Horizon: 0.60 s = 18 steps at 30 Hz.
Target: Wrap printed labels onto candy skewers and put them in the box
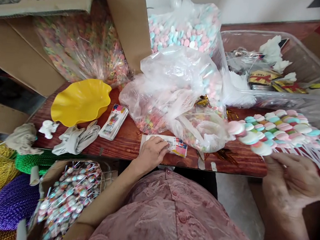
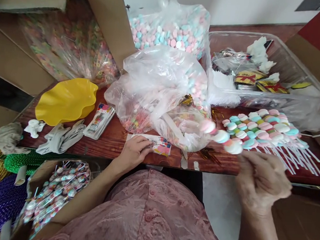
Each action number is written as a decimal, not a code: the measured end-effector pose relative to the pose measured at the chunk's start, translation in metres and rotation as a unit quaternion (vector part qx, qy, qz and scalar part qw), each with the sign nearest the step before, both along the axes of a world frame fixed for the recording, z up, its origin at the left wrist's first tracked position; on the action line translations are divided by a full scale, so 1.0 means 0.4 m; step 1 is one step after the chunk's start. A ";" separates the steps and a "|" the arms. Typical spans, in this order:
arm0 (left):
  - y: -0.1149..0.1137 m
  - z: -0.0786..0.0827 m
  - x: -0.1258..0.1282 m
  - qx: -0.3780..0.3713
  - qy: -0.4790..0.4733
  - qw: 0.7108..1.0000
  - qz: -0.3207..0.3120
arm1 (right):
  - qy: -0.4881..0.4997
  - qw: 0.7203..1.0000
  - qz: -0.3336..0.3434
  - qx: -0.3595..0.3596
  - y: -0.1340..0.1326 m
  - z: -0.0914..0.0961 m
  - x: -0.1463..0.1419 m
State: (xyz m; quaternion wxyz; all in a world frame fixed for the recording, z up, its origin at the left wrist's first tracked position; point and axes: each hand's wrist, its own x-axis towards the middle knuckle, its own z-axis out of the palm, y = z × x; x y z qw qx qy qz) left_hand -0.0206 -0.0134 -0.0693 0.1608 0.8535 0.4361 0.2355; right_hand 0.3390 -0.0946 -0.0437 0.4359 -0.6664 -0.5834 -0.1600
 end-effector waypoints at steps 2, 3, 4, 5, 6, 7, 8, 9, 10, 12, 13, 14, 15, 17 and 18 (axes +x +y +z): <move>0.001 0.000 -0.009 -0.003 -0.011 1.000 -0.010 | 0.025 0.994 0.109 0.006 -0.008 0.019 -0.062; 0.004 0.000 -0.013 -0.007 -0.024 1.000 -0.011 | 0.034 0.987 0.154 -0.011 -0.011 0.026 -0.086; 0.008 -0.001 -0.016 -0.015 -0.036 0.999 -0.010 | 0.036 0.981 0.188 -0.039 -0.013 0.030 -0.105; 0.014 -0.002 -0.019 -0.025 -0.048 0.998 -0.009 | 0.033 0.975 0.211 -0.063 -0.015 0.033 -0.119; 0.020 -0.003 -0.021 -0.036 -0.061 0.997 -0.008 | 0.023 0.970 0.227 -0.080 -0.015 0.034 -0.129; 0.026 -0.004 -0.023 -0.047 -0.073 0.996 -0.008 | 0.008 0.966 0.240 -0.090 -0.015 0.033 -0.136; 0.031 -0.006 -0.024 -0.054 -0.083 0.995 -0.010 | -0.008 0.963 0.252 -0.095 -0.014 0.032 -0.141; 0.035 -0.008 -0.025 -0.058 -0.093 0.994 -0.012 | -0.022 0.960 0.262 -0.097 -0.013 0.029 -0.144; 0.037 -0.010 -0.025 -0.058 -0.099 0.993 -0.014 | -0.034 0.957 0.271 -0.097 -0.010 0.026 -0.145; 0.038 -0.015 -0.026 -0.055 -0.104 0.993 -0.016 | -0.054 0.954 0.277 -0.100 -0.005 0.020 -0.147; 0.037 -0.017 -0.027 -0.051 -0.102 0.993 -0.016 | -0.062 0.954 0.274 -0.103 -0.003 0.017 -0.147; 0.036 -0.019 -0.027 -0.045 -0.098 0.994 -0.016 | -0.071 0.954 0.270 -0.109 -0.001 0.015 -0.147; 0.034 -0.021 -0.028 -0.037 -0.094 0.995 -0.018 | -0.082 0.954 0.265 -0.116 0.001 0.013 -0.148; 0.032 -0.024 -0.029 -0.013 -0.082 0.996 -0.028 | -0.106 0.952 0.260 -0.125 0.002 0.012 -0.150; 0.031 -0.025 -0.030 0.002 -0.075 0.997 -0.035 | -0.118 0.949 0.262 -0.130 0.002 0.012 -0.151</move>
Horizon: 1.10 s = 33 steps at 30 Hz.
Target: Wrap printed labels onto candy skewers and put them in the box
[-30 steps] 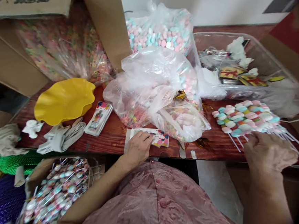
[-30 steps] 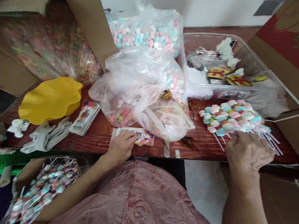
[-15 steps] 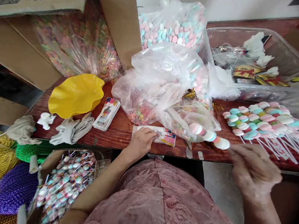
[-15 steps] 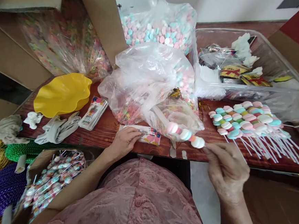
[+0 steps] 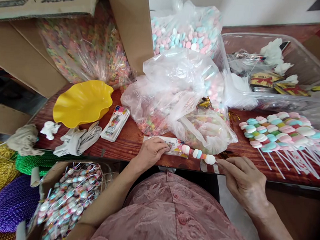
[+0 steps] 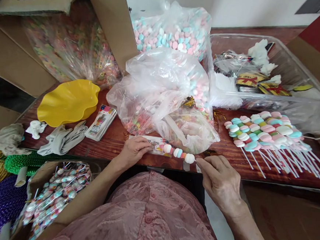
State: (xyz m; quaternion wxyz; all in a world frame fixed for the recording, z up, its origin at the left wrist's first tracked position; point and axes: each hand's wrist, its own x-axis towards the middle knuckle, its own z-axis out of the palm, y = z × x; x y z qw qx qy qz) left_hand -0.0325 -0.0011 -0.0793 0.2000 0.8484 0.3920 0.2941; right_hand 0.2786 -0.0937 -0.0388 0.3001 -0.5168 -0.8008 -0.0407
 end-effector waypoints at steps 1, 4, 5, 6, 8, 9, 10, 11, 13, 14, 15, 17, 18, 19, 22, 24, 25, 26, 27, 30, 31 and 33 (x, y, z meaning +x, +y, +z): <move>-0.001 -0.001 -0.001 0.015 0.006 1.000 -0.007 | -0.011 1.000 0.007 0.000 0.000 0.001 -0.002; -0.002 -0.007 -0.004 0.052 0.019 0.998 -0.023 | -0.015 0.999 0.038 -0.008 -0.003 0.008 -0.007; -0.002 -0.010 -0.005 0.062 0.019 0.998 -0.026 | -0.007 0.999 0.048 -0.018 -0.004 0.011 -0.007; -0.002 -0.013 -0.006 0.072 0.018 0.997 -0.026 | -0.001 0.998 0.058 -0.031 -0.006 0.016 -0.007; -0.002 -0.018 -0.008 0.089 0.011 0.996 -0.027 | -0.006 0.997 0.065 -0.051 -0.010 0.026 -0.003; -0.002 -0.019 -0.009 0.096 0.004 0.995 -0.027 | -0.019 0.997 0.061 -0.051 -0.012 0.032 0.000; -0.002 -0.020 -0.009 0.102 -0.002 0.994 -0.027 | -0.037 0.997 0.054 -0.046 -0.015 0.038 0.002; -0.003 -0.021 -0.009 0.105 -0.007 0.994 -0.027 | -0.055 0.997 0.046 -0.039 -0.018 0.043 0.003; -0.004 -0.020 -0.008 0.108 -0.012 0.994 -0.030 | -0.085 0.995 0.039 -0.027 -0.024 0.048 0.000; -0.004 -0.018 -0.007 0.109 -0.011 0.993 -0.034 | -0.095 0.995 0.038 -0.021 -0.026 0.048 -0.006; -0.005 -0.017 -0.006 0.109 -0.009 0.993 -0.038 | -0.100 0.994 0.037 -0.014 -0.028 0.047 -0.013; -0.006 -0.014 -0.004 0.109 -0.007 0.993 -0.041 | -0.096 0.995 0.040 -0.006 -0.030 0.042 -0.030; -0.006 -0.013 -0.004 0.108 -0.007 0.993 -0.043 | -0.087 0.995 0.047 -0.007 -0.030 0.039 -0.038; -0.006 -0.011 -0.004 0.107 -0.007 0.993 -0.045 | -0.075 0.996 0.056 -0.013 -0.030 0.036 -0.045; -0.006 -0.007 -0.006 0.106 0.000 0.993 -0.060 | -0.047 0.996 0.074 -0.027 -0.024 0.032 -0.058; -0.006 -0.006 -0.008 0.106 0.002 0.992 -0.071 | -0.048 0.996 0.068 -0.027 -0.015 0.033 -0.064; -0.006 -0.006 -0.009 0.104 0.000 0.992 -0.072 | -0.054 0.996 0.066 -0.025 -0.009 0.033 -0.069; -0.006 -0.007 -0.010 0.098 -0.002 0.993 -0.072 | -0.061 0.996 0.066 -0.021 -0.003 0.032 -0.075; -0.005 -0.009 -0.010 0.089 -0.001 0.994 -0.070 | -0.067 0.995 0.070 -0.017 0.004 0.031 -0.082; -0.001 -0.010 -0.010 0.048 0.016 0.997 -0.065 | -0.073 0.994 0.080 0.002 0.021 0.024 -0.103; 0.002 -0.008 -0.009 0.035 0.026 0.997 -0.066 | -0.067 0.994 0.082 0.002 0.025 0.022 -0.107; 0.009 0.005 -0.004 0.022 0.054 0.995 -0.077 | -0.049 0.995 0.087 -0.005 0.029 0.020 -0.107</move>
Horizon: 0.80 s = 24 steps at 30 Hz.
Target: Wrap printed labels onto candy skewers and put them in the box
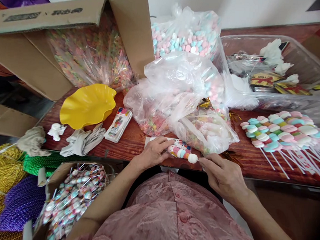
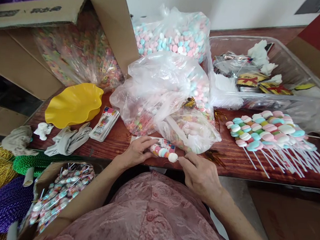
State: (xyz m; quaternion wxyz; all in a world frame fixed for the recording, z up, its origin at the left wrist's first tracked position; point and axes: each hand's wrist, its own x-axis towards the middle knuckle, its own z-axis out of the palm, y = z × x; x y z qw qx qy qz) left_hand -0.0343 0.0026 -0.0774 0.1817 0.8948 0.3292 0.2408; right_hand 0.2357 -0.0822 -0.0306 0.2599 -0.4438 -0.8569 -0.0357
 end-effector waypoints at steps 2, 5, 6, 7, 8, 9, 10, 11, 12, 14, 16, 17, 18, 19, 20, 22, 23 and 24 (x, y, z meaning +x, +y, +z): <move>0.011 0.021 0.008 0.019 0.031 0.999 -0.015 | 0.012 1.000 0.004 -0.004 0.001 0.005 0.008; 0.031 0.057 0.026 0.068 0.049 0.996 -0.040 | 0.002 1.000 0.010 0.028 0.003 0.027 0.021; 0.037 0.067 0.033 0.073 0.050 0.995 -0.049 | -0.006 0.999 0.013 0.044 0.005 0.037 0.022; 0.041 0.074 0.040 0.070 0.051 0.994 -0.059 | -0.015 0.998 0.015 0.060 0.007 0.048 0.021; 0.043 0.078 0.048 0.063 0.054 0.994 -0.070 | -0.023 0.997 0.018 0.074 0.011 0.059 0.018; 0.044 0.081 0.056 0.054 0.059 0.994 -0.078 | -0.031 0.996 0.020 0.086 0.015 0.070 0.014; 0.043 0.082 0.063 0.047 0.063 0.993 -0.083 | -0.037 0.994 0.022 0.097 0.020 0.080 0.008; 0.041 0.082 0.070 0.042 0.065 0.993 -0.084 | -0.040 0.993 0.023 0.106 0.025 0.088 0.002; 0.039 0.083 0.075 0.039 0.067 0.994 -0.083 | -0.043 0.993 0.024 0.111 0.030 0.096 -0.005; 0.032 0.085 0.080 0.037 0.070 0.994 -0.069 | -0.048 0.992 0.026 0.115 0.039 0.109 -0.014; 0.025 0.090 0.078 0.036 0.075 0.996 -0.032 | -0.053 0.992 0.034 0.108 0.044 0.119 -0.018; 0.022 0.093 0.075 0.036 0.079 0.996 -0.007 | -0.056 0.993 0.039 0.101 0.045 0.123 -0.018; 0.018 0.096 0.071 0.036 0.084 0.996 0.020 | -0.058 0.993 0.045 0.093 0.045 0.126 -0.018; 0.015 0.100 0.067 0.038 0.090 0.994 0.044 | -0.058 0.993 0.049 0.087 0.044 0.128 -0.017; 0.011 0.102 0.064 0.042 0.096 0.992 0.065 | -0.058 0.994 0.051 0.080 0.043 0.130 -0.017; 0.003 0.106 0.060 0.055 0.108 0.988 0.098 | -0.060 0.995 0.050 0.069 0.038 0.130 -0.019; 0.000 0.107 0.060 0.063 0.113 0.985 0.112 | -0.062 0.995 0.047 0.065 0.036 0.130 -0.022; -0.003 0.107 0.060 0.072 0.116 0.983 0.124 | -0.064 0.995 0.042 0.063 0.034 0.130 -0.024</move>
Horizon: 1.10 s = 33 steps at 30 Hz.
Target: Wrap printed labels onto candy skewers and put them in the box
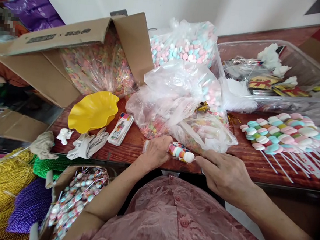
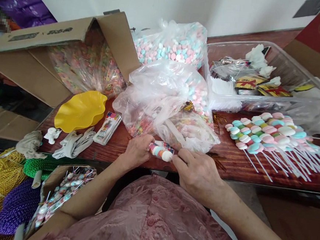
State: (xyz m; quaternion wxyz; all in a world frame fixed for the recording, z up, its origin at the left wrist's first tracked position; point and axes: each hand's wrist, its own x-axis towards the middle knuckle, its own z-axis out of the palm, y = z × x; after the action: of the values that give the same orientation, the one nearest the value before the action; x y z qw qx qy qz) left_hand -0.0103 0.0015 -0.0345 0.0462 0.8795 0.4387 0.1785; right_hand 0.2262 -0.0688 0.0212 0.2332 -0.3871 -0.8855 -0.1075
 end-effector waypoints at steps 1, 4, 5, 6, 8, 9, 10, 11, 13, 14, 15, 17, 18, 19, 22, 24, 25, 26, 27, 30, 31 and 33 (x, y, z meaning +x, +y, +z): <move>-0.002 -0.001 0.001 0.011 0.003 1.000 0.010 | -0.001 1.000 -0.006 0.000 -0.002 0.000 -0.002; -0.004 -0.007 0.003 0.054 0.011 0.998 0.017 | 0.006 1.000 -0.024 0.001 -0.008 -0.002 -0.005; -0.003 -0.010 0.003 0.069 0.016 0.997 0.008 | 0.010 0.999 -0.030 -0.003 -0.008 -0.002 -0.004; -0.003 -0.013 0.004 0.080 0.020 0.997 -0.005 | 0.013 0.999 -0.037 -0.009 -0.009 -0.003 -0.003; -0.004 -0.020 0.006 0.083 0.018 0.996 -0.032 | 0.021 0.998 -0.050 -0.017 -0.007 -0.007 -0.003; -0.006 -0.023 0.008 0.073 0.012 0.996 -0.042 | 0.025 0.998 -0.054 -0.019 -0.005 -0.010 -0.005; -0.007 -0.025 0.011 0.057 0.004 0.997 -0.050 | 0.028 0.998 -0.054 -0.018 -0.003 -0.013 -0.008; -0.009 -0.026 0.014 0.038 -0.005 0.998 -0.053 | 0.030 0.998 -0.050 -0.014 -0.001 -0.018 -0.013; -0.014 -0.026 0.021 0.000 -0.015 0.999 -0.051 | 0.028 0.999 -0.041 0.001 0.004 -0.028 -0.028; -0.016 -0.024 0.024 -0.017 -0.016 0.999 -0.048 | 0.025 0.999 -0.038 0.009 0.006 -0.034 -0.037; -0.018 -0.022 0.026 -0.030 -0.015 0.998 -0.045 | 0.022 0.999 -0.036 0.018 0.008 -0.039 -0.045; -0.021 -0.018 0.027 -0.051 -0.011 0.998 -0.039 | 0.015 0.999 -0.035 0.028 0.012 -0.045 -0.059; -0.022 -0.016 0.025 -0.061 -0.012 0.997 -0.038 | 0.013 0.999 -0.034 0.028 0.015 -0.045 -0.062; -0.022 -0.013 0.023 -0.074 -0.014 0.996 -0.040 | 0.012 0.999 -0.032 0.025 0.018 -0.044 -0.062; -0.024 -0.004 0.009 -0.122 -0.019 0.991 -0.044 | 0.015 0.999 -0.036 -0.003 0.028 -0.032 -0.043; -0.026 0.004 0.001 -0.153 -0.012 0.988 -0.035 | 0.011 0.999 -0.043 -0.014 0.036 -0.025 -0.023; -0.027 0.008 -0.001 -0.168 -0.014 0.985 -0.029 | 0.008 0.999 -0.043 -0.011 0.039 -0.022 -0.015; -0.029 0.011 -0.002 -0.185 -0.023 0.982 -0.027 | 0.005 0.999 -0.038 -0.005 0.041 -0.022 -0.008; -0.030 0.014 -0.001 -0.207 -0.043 0.977 -0.033 | 0.002 1.000 -0.030 0.003 0.043 -0.023 -0.004; -0.033 0.022 0.006 -0.291 -0.128 0.945 -0.079 | -0.007 1.000 0.005 0.016 0.049 -0.029 0.001; -0.032 0.023 0.009 -0.314 -0.147 0.933 -0.093 | -0.011 1.000 0.018 0.011 0.052 -0.030 0.003; -0.030 0.026 0.010 -0.337 -0.158 0.922 -0.104 | -0.026 0.999 0.043 -0.010 0.057 -0.028 0.009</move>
State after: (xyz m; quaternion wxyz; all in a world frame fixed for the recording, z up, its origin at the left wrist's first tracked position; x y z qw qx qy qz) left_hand -0.0062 -0.0103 -0.0241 0.4265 0.8132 0.3662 0.1508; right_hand 0.2298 -0.0460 0.0100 0.2103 -0.3480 -0.9083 -0.0982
